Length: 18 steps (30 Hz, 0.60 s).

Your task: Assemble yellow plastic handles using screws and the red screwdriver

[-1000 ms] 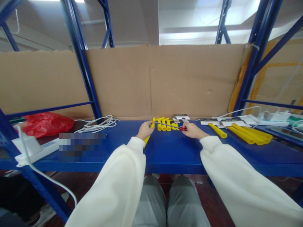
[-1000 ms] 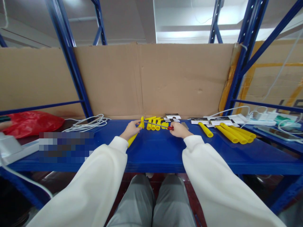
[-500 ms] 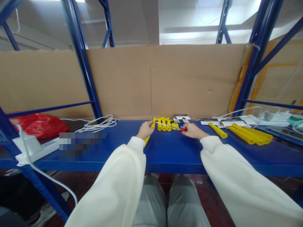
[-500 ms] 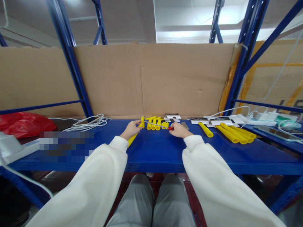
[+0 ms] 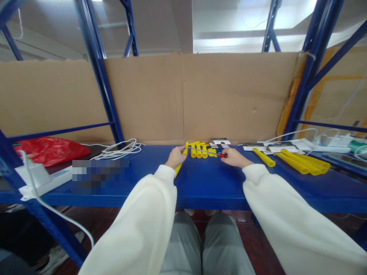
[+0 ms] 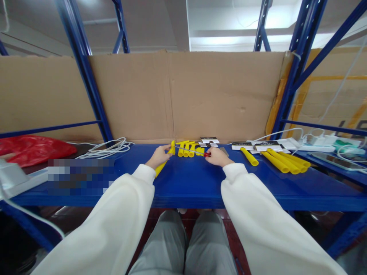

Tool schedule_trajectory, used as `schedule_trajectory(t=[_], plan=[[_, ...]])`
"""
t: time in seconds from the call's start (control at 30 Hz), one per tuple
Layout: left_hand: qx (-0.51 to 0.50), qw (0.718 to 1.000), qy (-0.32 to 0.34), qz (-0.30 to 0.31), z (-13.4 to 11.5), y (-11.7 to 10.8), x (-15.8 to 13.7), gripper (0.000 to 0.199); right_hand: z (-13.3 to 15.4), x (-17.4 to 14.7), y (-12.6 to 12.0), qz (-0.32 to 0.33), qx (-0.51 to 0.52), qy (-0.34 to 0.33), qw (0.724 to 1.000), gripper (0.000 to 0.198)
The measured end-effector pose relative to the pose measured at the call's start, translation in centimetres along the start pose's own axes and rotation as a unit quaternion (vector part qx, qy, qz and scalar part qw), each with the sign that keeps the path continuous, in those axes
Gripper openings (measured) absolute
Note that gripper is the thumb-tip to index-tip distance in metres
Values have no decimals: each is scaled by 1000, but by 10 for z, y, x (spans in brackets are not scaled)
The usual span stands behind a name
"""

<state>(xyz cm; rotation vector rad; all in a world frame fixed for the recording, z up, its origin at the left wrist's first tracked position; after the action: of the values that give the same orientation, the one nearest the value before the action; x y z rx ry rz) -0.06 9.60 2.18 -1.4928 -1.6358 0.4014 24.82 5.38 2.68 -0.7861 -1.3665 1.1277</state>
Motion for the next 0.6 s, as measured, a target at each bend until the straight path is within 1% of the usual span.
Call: schedule_trajectory(t=[0.1,0.2,0.43,0.6], plan=[[4,1000,18,-10,-3,0,0,47,-2,0,-2,-13,-13,8,1000,8],[7,999,32,-18,-3,0,0,45,-3,-1,0,9,-2,19,1000,8],[-10,999,30,-8,4,5,6,46,3,-3,1,38,10,15,999,14],[4,999,35,-16,1,3,4,49,3,-2,1,16,1,-7,1000,8]])
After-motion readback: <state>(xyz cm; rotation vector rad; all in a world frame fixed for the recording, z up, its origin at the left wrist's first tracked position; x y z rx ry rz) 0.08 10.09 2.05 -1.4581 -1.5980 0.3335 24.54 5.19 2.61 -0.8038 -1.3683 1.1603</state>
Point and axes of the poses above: each hand's wrist, its own x-axis towards the middle knuckle, its own y-axis out of the palm, z = x × y, the point moved 8 cm from there along x, towards the middle knuckle
